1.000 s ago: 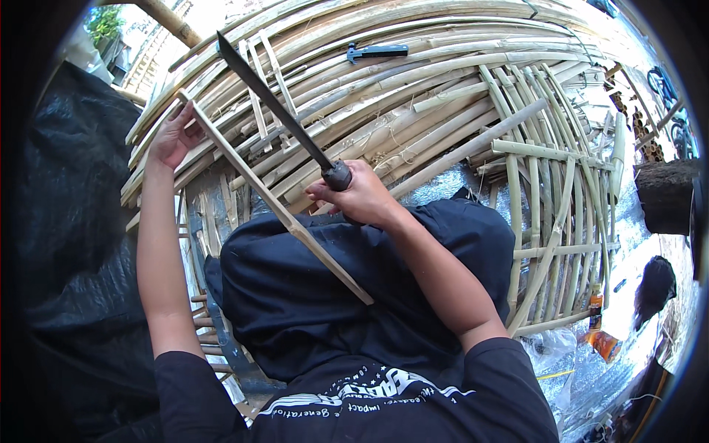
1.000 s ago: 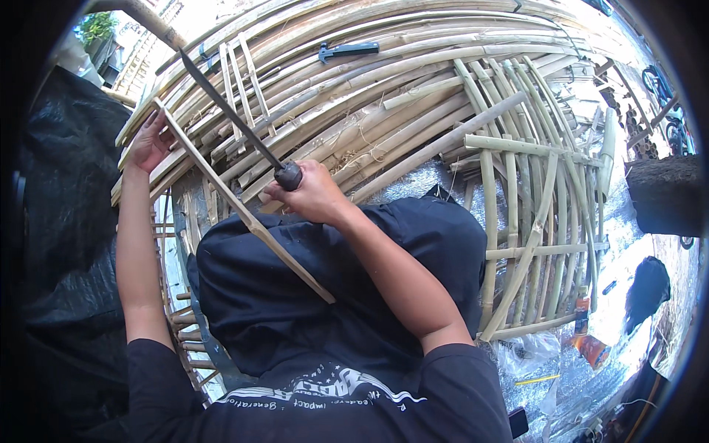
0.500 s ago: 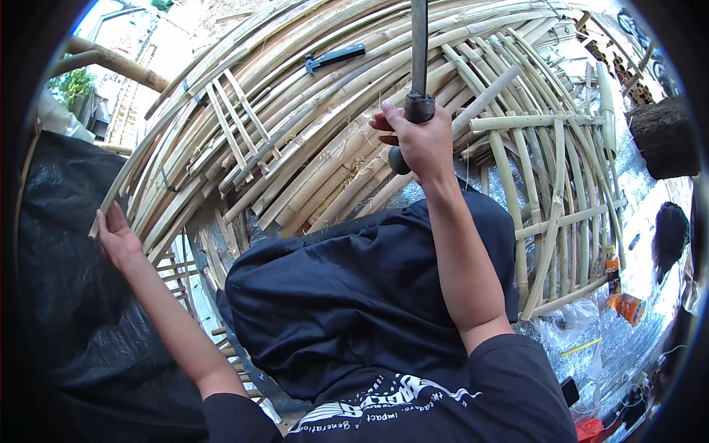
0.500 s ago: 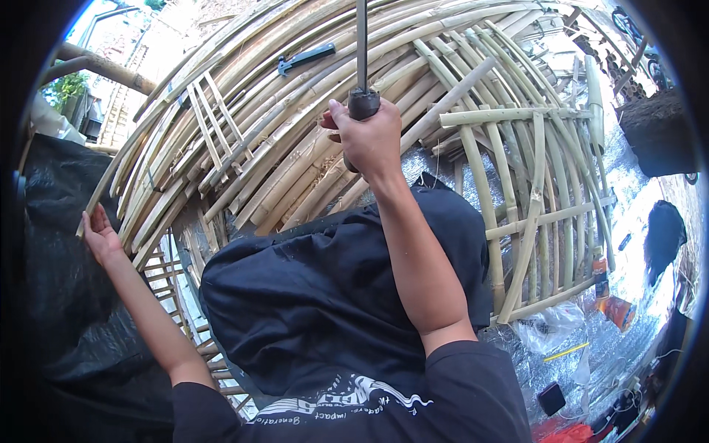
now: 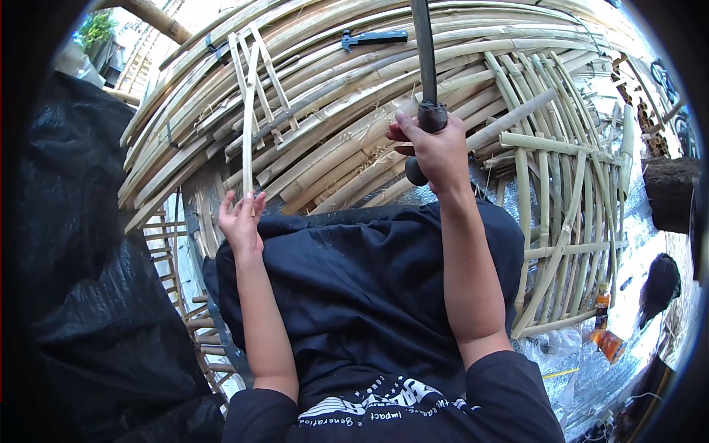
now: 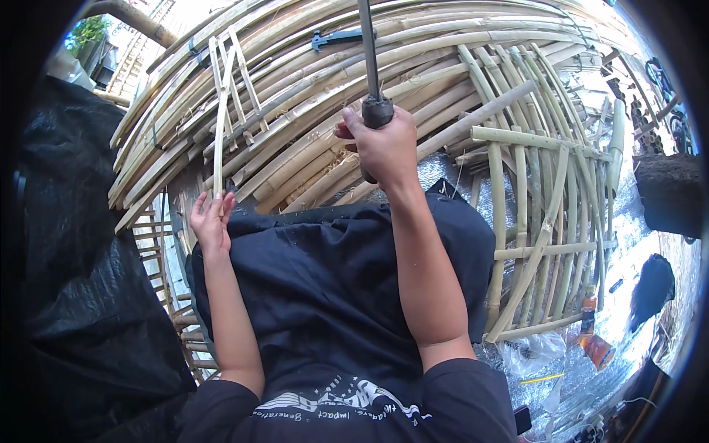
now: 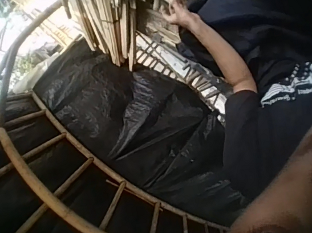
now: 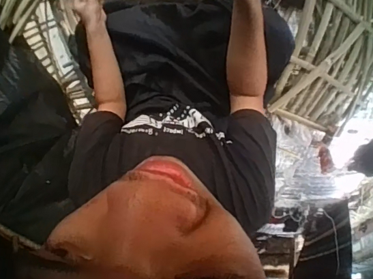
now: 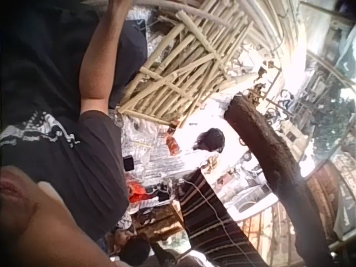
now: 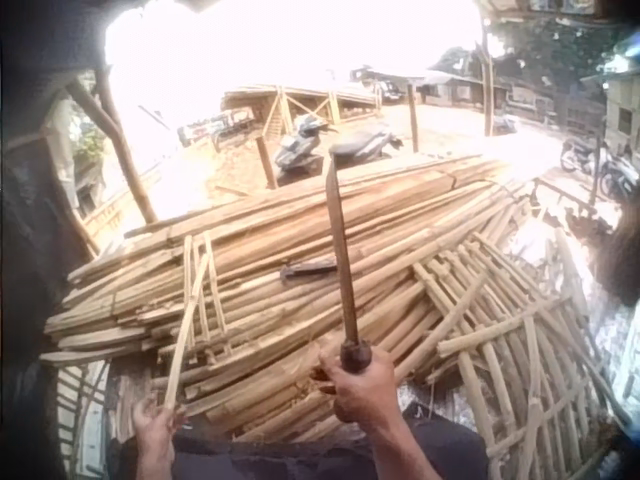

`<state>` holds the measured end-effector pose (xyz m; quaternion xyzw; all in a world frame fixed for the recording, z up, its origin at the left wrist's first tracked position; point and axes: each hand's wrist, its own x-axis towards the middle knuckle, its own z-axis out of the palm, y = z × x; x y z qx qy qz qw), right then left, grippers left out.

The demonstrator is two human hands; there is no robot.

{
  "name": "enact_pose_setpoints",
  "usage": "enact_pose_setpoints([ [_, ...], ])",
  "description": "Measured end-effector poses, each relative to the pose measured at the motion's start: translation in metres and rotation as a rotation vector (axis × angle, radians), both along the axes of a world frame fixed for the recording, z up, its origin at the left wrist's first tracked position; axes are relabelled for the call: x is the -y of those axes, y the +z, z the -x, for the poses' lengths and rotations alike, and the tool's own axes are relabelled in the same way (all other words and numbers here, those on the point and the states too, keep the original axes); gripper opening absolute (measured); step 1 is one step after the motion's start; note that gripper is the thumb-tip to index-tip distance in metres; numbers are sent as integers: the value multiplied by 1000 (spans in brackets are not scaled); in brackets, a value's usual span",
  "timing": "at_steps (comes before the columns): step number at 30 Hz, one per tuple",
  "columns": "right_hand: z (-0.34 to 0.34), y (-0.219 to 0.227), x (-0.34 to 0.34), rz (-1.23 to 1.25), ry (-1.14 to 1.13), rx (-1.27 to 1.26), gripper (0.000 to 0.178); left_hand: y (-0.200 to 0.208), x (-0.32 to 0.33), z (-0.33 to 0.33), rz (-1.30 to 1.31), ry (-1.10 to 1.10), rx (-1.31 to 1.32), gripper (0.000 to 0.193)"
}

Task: The person shaves a thin piece of bamboo using a machete, removing small strips of wood while sitting on a pile of bamboo poles.

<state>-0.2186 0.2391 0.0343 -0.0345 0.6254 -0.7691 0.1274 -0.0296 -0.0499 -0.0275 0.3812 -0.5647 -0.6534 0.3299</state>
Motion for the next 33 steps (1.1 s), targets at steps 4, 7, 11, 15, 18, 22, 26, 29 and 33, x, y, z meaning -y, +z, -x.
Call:
enact_pose_setpoints([
  [4,0,-5,2,-12,22,7,18,7,11,1,-263,-358,150,50],
  [7,1,-9,3,-28,70,44,20,6,23,8,-563,-591,72,42],
  [11,-2,-13,13,-20,87,3,22,-13,33,5,-905,-607,-212,34],
  [15,-2,-17,9,-75,147,-28,23,6,-11,16,-542,-605,-19,25],
  [18,-8,-17,18,-377,171,-152,30,10,-39,17,-101,-501,291,32],
  [22,-31,-20,40,-695,298,-484,34,12,-69,-9,177,-442,476,32],
  [26,-58,-43,56,-755,424,-647,34,23,-99,-43,220,-484,424,22],
  [29,-73,-35,64,-890,520,-749,35,16,-107,-57,194,-532,389,17],
  [33,-77,-16,68,-1046,653,-688,29,3,-98,-51,347,-595,389,17],
])
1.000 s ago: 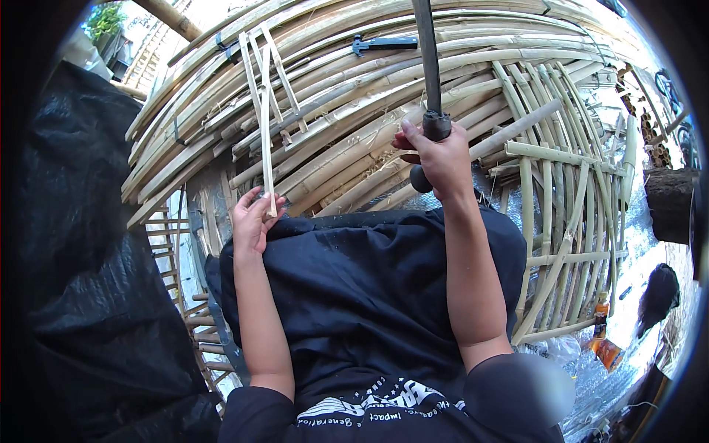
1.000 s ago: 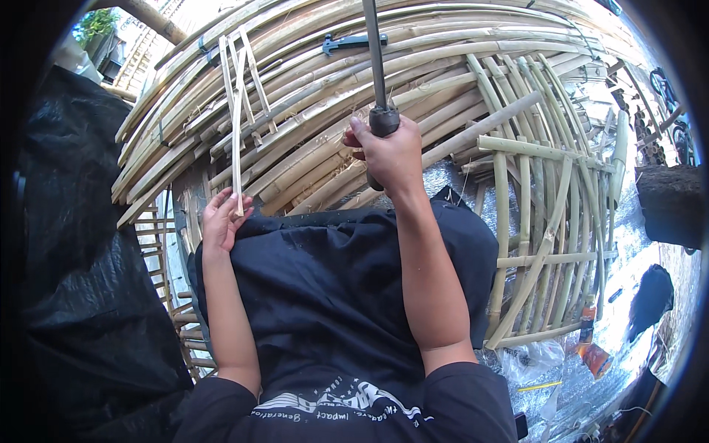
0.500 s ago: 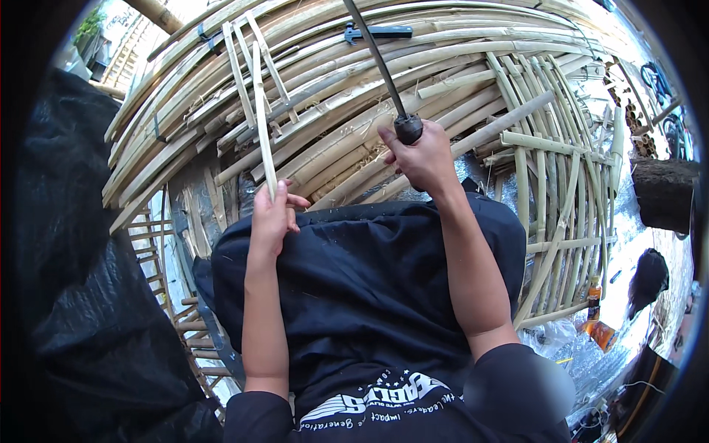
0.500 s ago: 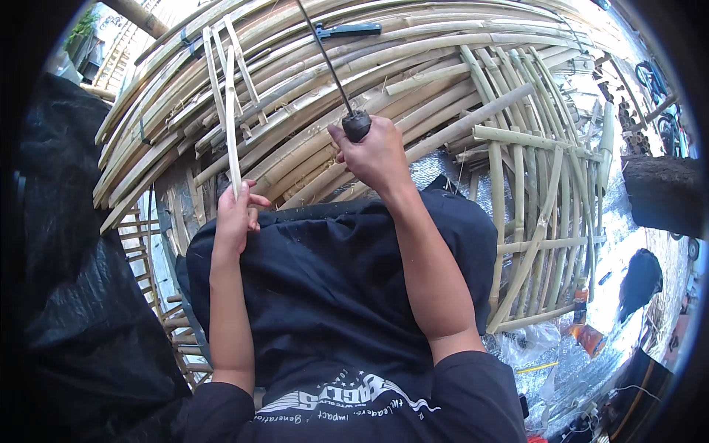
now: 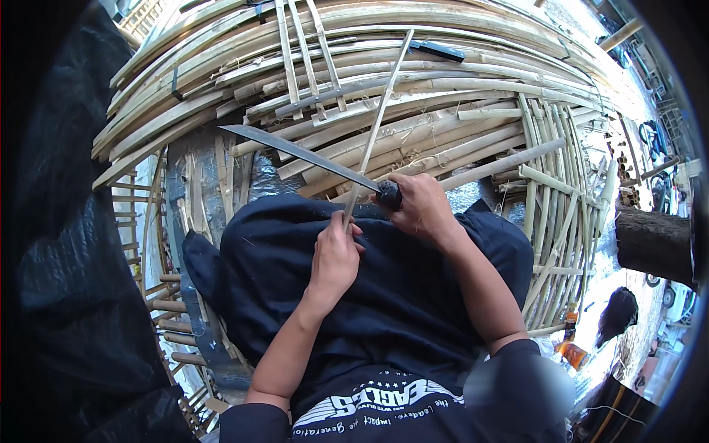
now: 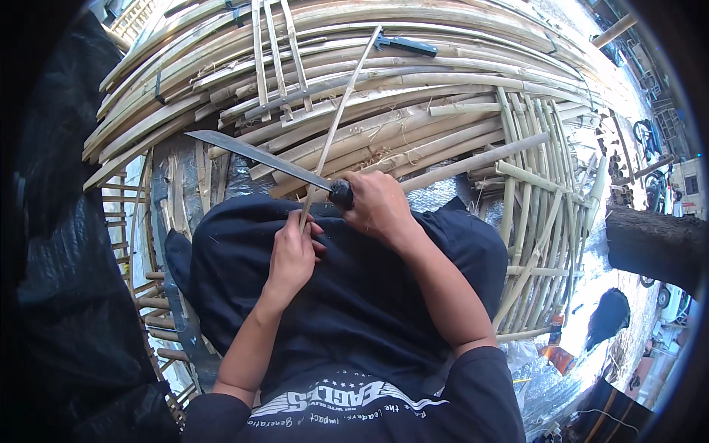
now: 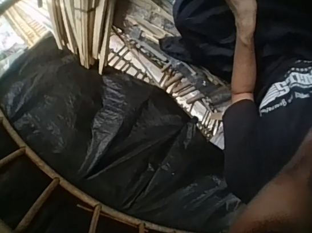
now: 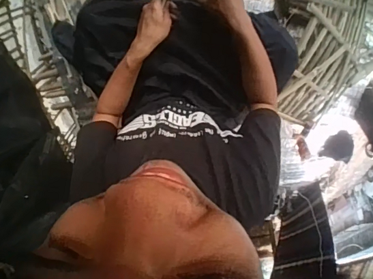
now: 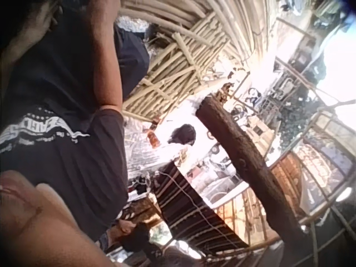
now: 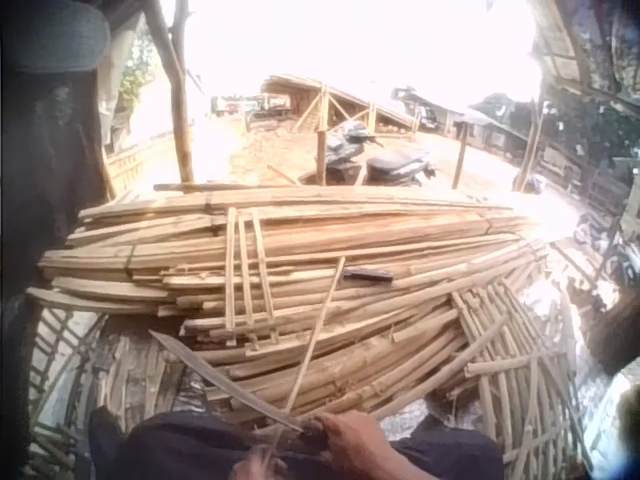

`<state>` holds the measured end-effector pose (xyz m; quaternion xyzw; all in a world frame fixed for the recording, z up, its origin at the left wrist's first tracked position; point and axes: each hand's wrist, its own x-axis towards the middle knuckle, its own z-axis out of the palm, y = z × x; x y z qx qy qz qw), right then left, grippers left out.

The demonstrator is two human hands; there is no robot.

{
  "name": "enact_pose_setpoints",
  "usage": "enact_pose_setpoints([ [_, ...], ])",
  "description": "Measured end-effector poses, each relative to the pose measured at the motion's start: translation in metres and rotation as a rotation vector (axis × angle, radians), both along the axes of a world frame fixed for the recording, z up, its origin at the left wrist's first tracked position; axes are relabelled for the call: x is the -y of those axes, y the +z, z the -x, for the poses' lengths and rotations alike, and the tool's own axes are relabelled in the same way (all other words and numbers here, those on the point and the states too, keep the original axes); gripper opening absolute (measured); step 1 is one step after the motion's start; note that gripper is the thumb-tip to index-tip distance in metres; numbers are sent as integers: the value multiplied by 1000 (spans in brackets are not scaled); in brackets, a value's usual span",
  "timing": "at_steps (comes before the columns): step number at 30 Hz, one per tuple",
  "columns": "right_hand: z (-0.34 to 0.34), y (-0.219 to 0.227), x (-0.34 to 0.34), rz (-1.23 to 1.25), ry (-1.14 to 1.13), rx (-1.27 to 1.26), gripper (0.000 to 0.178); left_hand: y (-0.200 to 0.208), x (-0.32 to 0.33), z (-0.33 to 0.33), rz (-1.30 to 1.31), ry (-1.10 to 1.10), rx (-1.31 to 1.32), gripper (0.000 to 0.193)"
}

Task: The person shaves a thin piece of bamboo using a machete, removing small strips of wood while sitting on a pile of bamboo poles.

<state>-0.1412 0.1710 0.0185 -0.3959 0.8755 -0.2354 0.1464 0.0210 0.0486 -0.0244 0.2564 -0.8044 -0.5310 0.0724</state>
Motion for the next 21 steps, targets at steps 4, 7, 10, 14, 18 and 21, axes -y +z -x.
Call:
enact_pose_setpoints([
  [4,25,-4,-8,39,-6,-125,38,3,5,23,-8,-103,77,22],
  [7,40,5,-15,-51,18,-137,40,19,12,42,-299,-131,233,28],
  [10,51,-2,-15,-82,2,-107,40,15,24,54,-422,-173,348,34],
  [14,53,-15,-19,100,-72,-86,40,18,20,51,-22,-104,117,33],
  [18,53,3,-12,161,-95,-79,43,37,19,43,-18,-52,96,35],
  [21,55,25,-9,69,-115,-45,31,40,23,74,-15,-11,-1,37],
])
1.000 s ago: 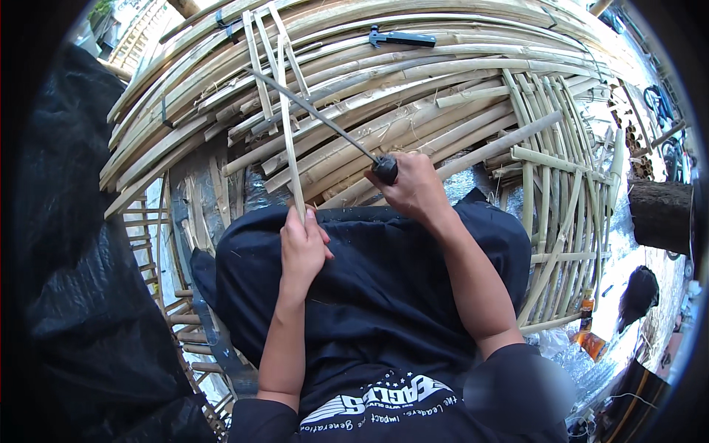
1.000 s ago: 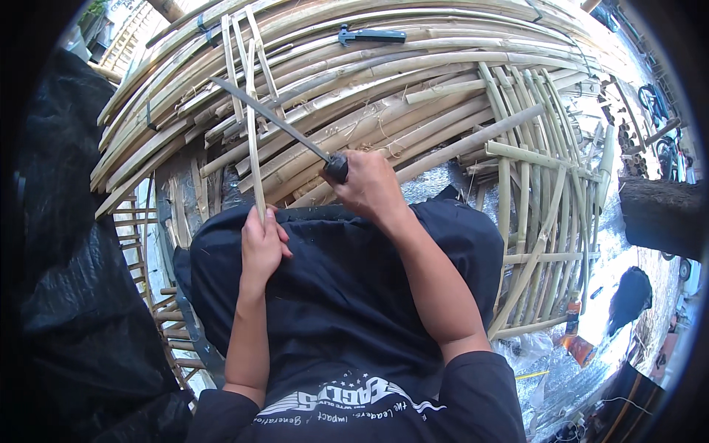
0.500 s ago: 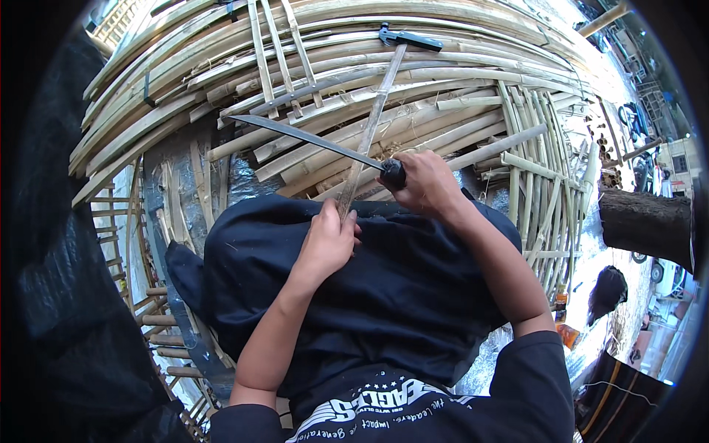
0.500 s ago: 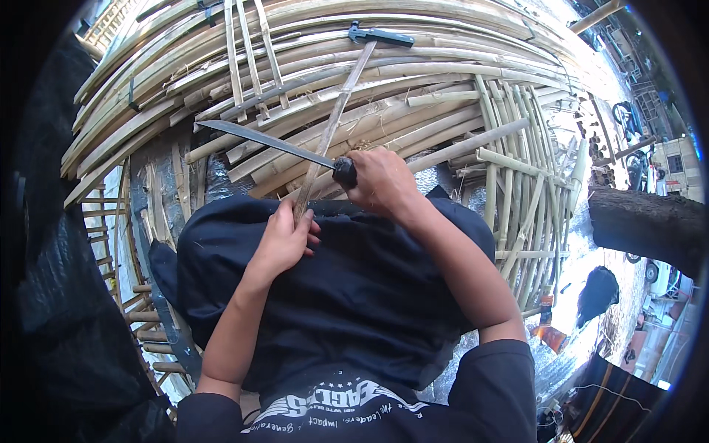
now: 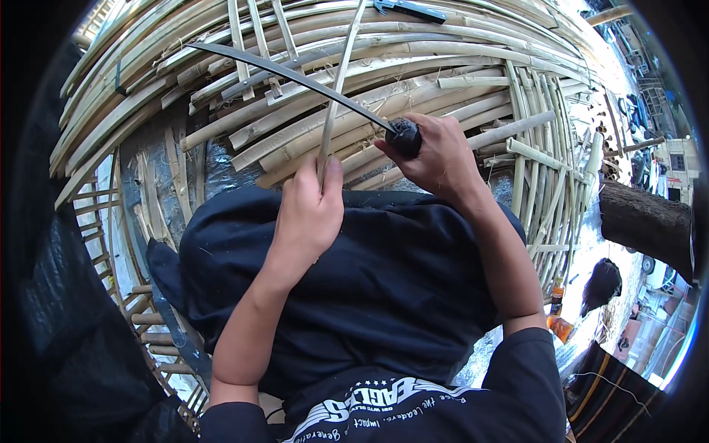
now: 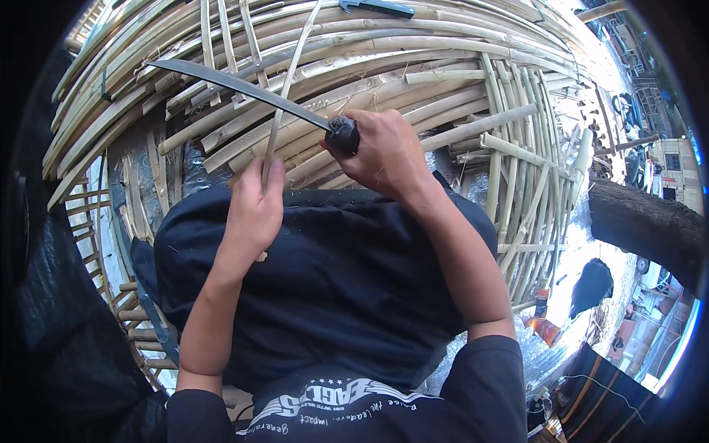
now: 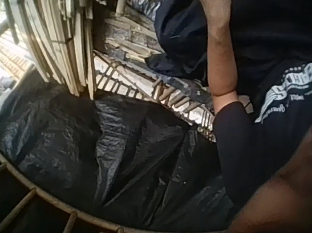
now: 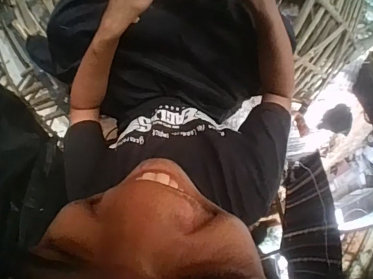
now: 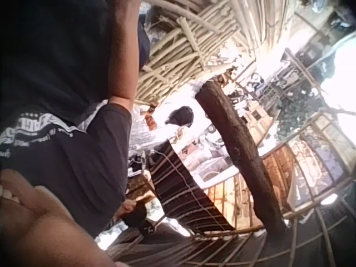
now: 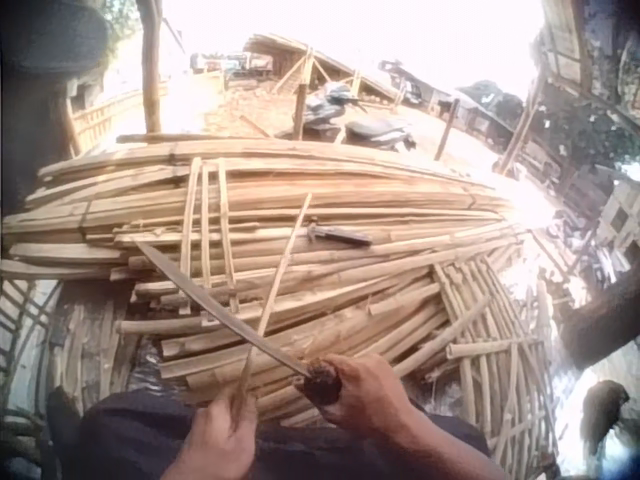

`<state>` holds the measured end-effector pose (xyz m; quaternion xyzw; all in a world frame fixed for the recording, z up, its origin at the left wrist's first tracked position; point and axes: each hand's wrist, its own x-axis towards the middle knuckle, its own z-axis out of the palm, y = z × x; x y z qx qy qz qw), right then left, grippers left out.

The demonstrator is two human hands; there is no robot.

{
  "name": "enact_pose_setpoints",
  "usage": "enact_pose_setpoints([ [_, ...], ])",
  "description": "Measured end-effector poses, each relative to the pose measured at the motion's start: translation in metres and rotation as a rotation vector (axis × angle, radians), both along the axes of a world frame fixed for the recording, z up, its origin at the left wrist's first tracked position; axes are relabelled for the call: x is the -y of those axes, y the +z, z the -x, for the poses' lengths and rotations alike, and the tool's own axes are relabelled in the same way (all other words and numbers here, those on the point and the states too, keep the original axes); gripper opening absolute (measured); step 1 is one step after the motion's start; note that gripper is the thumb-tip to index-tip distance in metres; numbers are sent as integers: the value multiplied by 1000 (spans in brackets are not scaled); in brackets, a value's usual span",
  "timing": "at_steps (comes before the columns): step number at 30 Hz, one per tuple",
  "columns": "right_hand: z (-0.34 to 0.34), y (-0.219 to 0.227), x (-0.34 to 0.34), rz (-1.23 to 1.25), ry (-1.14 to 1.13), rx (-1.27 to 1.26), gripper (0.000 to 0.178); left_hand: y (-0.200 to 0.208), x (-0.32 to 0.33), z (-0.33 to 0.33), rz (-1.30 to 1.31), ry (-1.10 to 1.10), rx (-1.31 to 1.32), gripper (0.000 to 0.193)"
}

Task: The person shaves a thin piece of bamboo using a machete, removing small strips of wood while sitting on a pile of bamboo poles.

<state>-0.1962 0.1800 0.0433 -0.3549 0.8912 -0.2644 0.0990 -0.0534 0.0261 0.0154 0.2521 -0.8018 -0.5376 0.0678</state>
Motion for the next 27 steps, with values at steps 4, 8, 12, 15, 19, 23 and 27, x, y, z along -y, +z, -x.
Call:
enact_pose_setpoints([
  [4,11,-23,9,33,96,-225,36,-10,9,33,-34,-94,-6,42],
  [8,10,-43,14,-87,55,-206,30,-30,9,33,-24,-162,-46,39],
  [12,7,-62,13,-43,55,-170,24,-39,3,31,-48,-132,-24,34],
  [15,6,-65,21,-18,51,-156,19,-43,7,33,-24,-125,1,31],
  [19,4,-62,26,-30,63,-162,19,-43,8,35,11,-150,-47,24],
  [23,2,-63,29,-131,54,-270,16,-47,9,24,20,-180,-49,16],
  [27,-2,-67,30,-69,76,-299,13,-40,10,17,19,-212,-11,12],
])
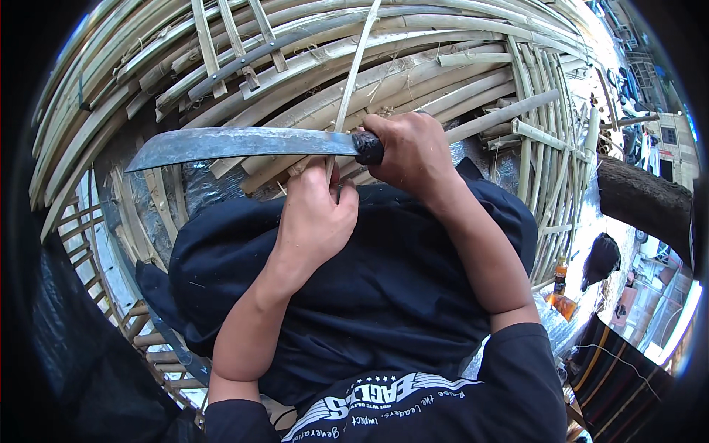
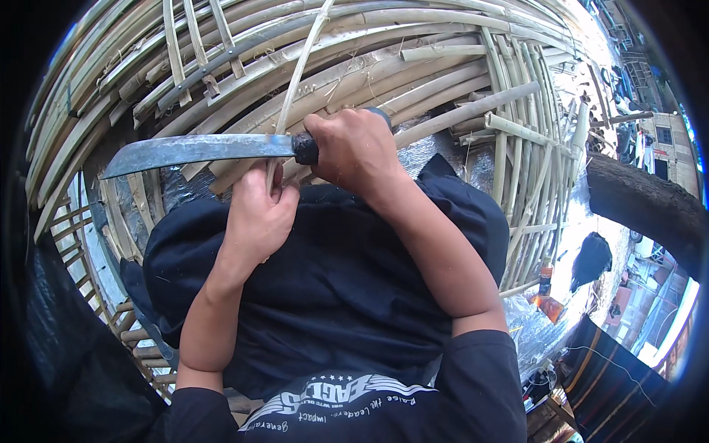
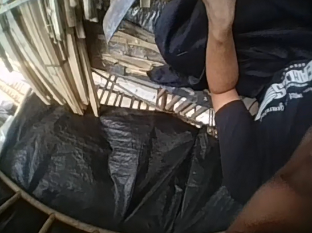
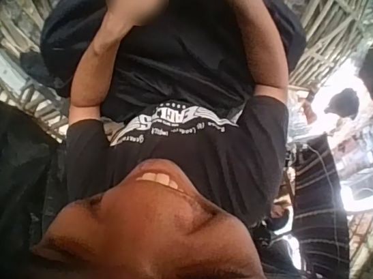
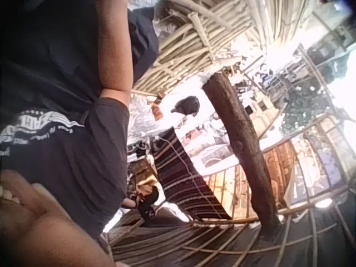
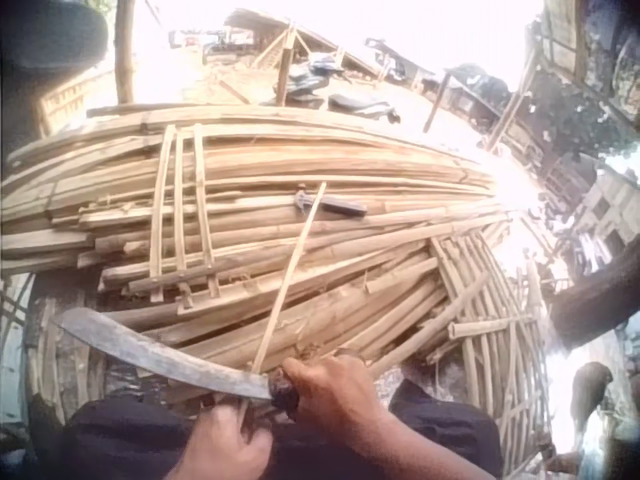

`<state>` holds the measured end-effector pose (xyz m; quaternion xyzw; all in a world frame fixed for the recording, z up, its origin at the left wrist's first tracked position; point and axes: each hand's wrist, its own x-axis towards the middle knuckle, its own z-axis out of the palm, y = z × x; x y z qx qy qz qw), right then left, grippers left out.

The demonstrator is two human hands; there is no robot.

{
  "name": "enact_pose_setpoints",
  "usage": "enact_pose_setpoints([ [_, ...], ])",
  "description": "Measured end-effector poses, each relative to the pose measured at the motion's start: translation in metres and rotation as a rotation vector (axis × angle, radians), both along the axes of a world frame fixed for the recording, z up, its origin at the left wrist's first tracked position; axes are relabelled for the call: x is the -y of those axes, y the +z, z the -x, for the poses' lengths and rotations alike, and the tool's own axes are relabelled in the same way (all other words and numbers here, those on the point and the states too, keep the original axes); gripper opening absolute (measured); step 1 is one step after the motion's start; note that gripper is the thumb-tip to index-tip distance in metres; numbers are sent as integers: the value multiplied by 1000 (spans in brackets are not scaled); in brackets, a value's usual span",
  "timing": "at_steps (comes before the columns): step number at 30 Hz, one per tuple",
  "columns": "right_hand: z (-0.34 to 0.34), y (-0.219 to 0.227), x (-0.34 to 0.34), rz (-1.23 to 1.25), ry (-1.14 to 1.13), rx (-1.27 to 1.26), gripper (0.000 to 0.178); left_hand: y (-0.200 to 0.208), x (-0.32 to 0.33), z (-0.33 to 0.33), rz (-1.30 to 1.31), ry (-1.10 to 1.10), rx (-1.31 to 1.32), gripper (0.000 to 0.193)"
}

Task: The person shaves a thin piece of bamboo using a machete, removing small strips of wood while sitting on a pile of bamboo poles.

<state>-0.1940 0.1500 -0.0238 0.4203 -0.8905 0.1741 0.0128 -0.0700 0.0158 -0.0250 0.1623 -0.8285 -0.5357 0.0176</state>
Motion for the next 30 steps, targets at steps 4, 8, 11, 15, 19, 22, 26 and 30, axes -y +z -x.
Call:
enact_pose_setpoints([
  [4,-2,3,1,-17,-5,-34,10,3,0,-3,7,19,-12,11],
  [8,1,-2,-3,37,-9,-73,20,-4,0,-6,87,-5,-66,15],
  [11,3,1,-5,45,-3,-106,22,0,-2,-6,77,0,-101,18],
  [15,3,3,-6,121,23,-174,10,8,-3,-5,56,2,-102,24],
  [19,7,1,-9,127,-9,-177,28,5,-1,-5,96,-1,-176,20],
  [22,25,8,-19,99,-124,-240,20,15,-5,-10,89,-10,-70,8],
  [26,68,9,-40,147,-309,-260,12,15,-10,-27,-54,-103,-19,4],
  [30,35,1,-25,106,-225,-121,10,12,-9,-17,-24,-70,4,5],
])
